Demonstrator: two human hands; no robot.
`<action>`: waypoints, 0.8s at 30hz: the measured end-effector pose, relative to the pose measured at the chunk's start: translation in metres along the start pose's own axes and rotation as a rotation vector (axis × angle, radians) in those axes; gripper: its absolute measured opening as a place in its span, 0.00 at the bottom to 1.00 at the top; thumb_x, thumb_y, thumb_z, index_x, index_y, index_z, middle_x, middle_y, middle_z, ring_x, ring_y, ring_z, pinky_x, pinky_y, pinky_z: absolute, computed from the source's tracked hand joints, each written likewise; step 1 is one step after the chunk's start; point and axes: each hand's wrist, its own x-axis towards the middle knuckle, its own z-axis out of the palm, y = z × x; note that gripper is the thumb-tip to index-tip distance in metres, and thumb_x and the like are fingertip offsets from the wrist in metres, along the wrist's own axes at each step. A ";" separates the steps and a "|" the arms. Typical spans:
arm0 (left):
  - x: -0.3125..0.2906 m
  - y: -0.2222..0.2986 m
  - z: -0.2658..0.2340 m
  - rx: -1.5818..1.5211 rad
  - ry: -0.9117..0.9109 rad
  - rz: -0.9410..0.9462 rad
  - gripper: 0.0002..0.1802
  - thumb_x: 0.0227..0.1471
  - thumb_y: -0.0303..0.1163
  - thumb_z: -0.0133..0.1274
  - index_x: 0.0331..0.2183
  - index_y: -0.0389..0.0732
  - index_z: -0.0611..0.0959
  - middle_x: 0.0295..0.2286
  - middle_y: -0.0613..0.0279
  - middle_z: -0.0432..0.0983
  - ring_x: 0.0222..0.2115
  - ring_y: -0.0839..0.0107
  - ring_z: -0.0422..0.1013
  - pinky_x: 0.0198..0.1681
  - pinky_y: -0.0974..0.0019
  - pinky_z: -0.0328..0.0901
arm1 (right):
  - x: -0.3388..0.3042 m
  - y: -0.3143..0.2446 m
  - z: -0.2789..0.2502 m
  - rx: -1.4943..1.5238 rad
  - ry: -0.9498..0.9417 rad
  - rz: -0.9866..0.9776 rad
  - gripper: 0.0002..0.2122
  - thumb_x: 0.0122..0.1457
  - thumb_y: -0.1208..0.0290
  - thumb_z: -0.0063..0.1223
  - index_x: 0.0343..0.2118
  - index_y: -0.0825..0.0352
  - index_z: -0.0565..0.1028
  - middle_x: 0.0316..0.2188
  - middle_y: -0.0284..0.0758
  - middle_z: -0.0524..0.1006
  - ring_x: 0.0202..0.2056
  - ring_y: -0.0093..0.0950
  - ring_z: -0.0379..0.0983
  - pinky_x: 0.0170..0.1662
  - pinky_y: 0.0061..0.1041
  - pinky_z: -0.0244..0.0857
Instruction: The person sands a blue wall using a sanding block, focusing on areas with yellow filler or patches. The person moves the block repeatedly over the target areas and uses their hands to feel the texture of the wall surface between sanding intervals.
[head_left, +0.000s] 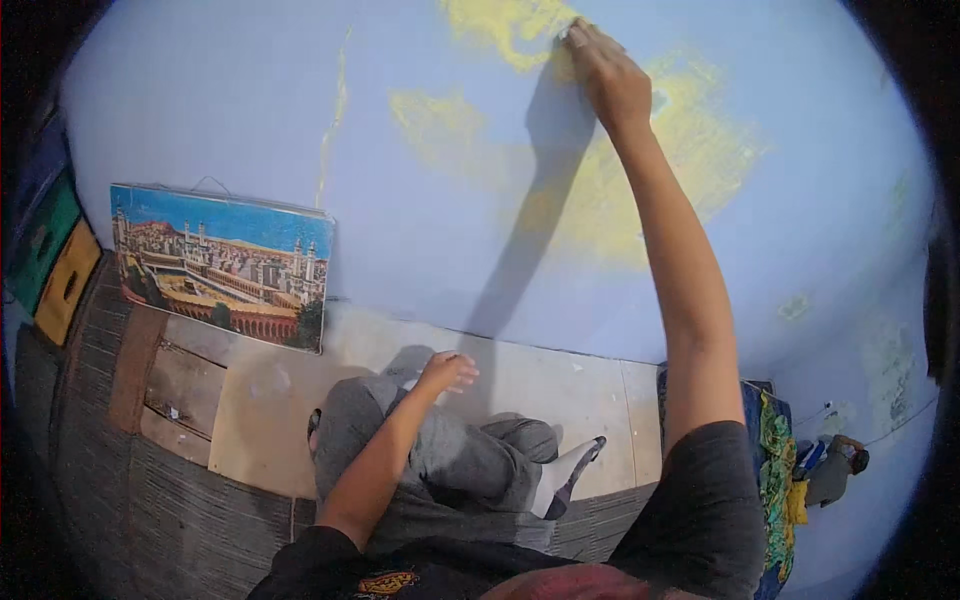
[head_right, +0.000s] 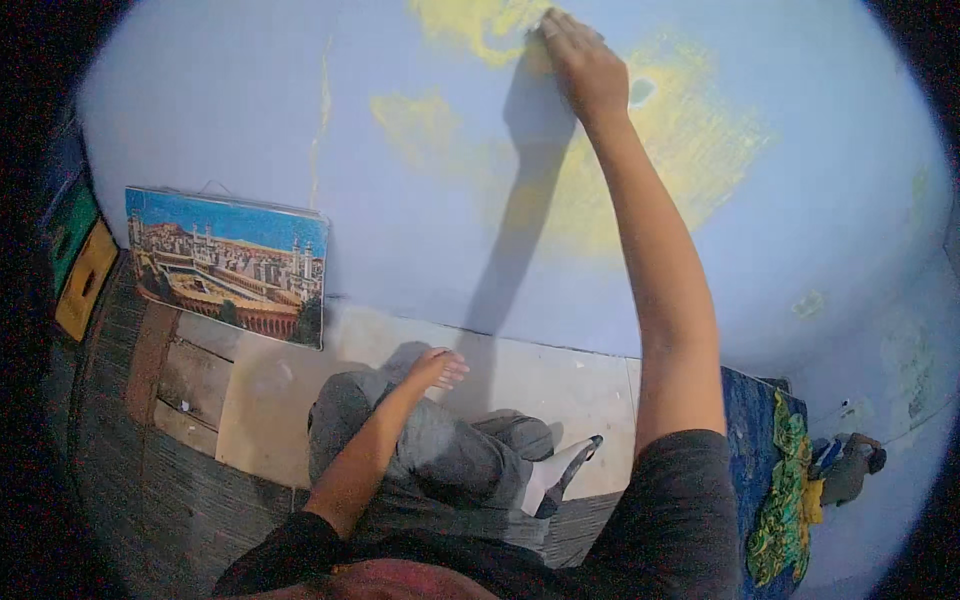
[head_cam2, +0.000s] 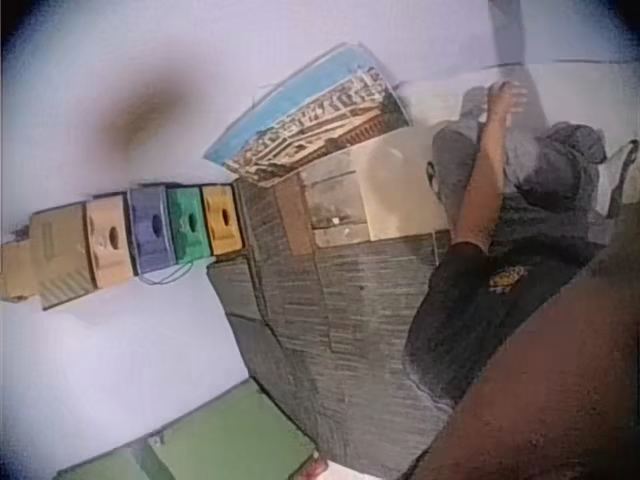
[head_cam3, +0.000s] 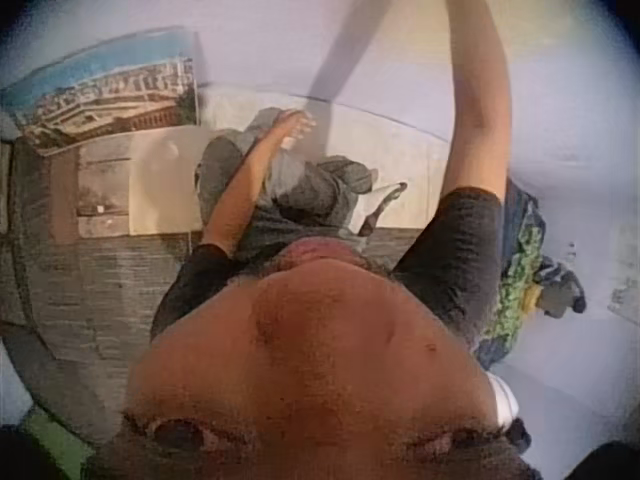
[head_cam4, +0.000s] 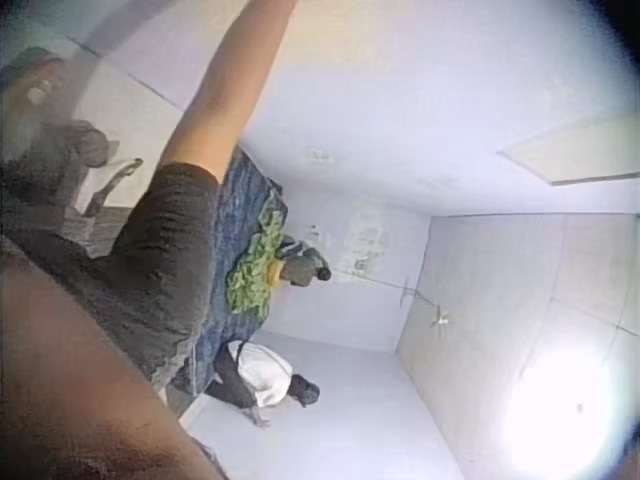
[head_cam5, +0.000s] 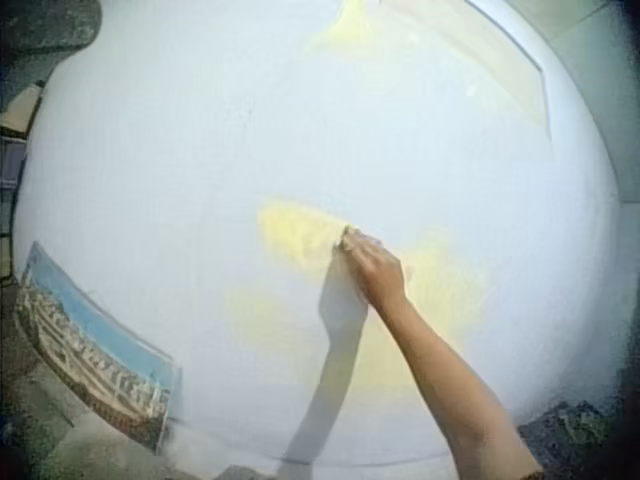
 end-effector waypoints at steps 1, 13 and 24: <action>-0.002 0.000 -0.002 -0.011 -0.007 0.000 0.18 0.55 0.45 0.50 0.41 0.43 0.79 0.37 0.59 0.81 0.35 0.66 0.77 0.36 0.57 0.72 | -0.002 -0.010 0.004 0.018 0.021 0.027 0.17 0.56 0.73 0.49 0.50 0.56 0.73 0.57 0.27 0.70 0.54 0.29 0.71 0.50 0.27 0.71; 0.002 0.003 -0.004 -0.043 -0.045 0.007 0.19 0.56 0.46 0.49 0.42 0.43 0.79 0.36 0.60 0.81 0.33 0.69 0.76 0.36 0.59 0.70 | 0.009 -0.025 0.010 -0.012 0.041 -0.141 0.17 0.58 0.73 0.48 0.51 0.52 0.74 0.51 0.24 0.76 0.48 0.25 0.75 0.44 0.24 0.74; 0.003 0.000 -0.004 0.048 -0.009 -0.033 0.20 0.56 0.47 0.49 0.42 0.42 0.79 0.37 0.60 0.81 0.36 0.67 0.77 0.37 0.60 0.70 | -0.012 -0.048 0.019 -0.012 -0.100 -0.234 0.20 0.58 0.75 0.47 0.54 0.56 0.69 0.58 0.28 0.69 0.56 0.26 0.68 0.56 0.28 0.68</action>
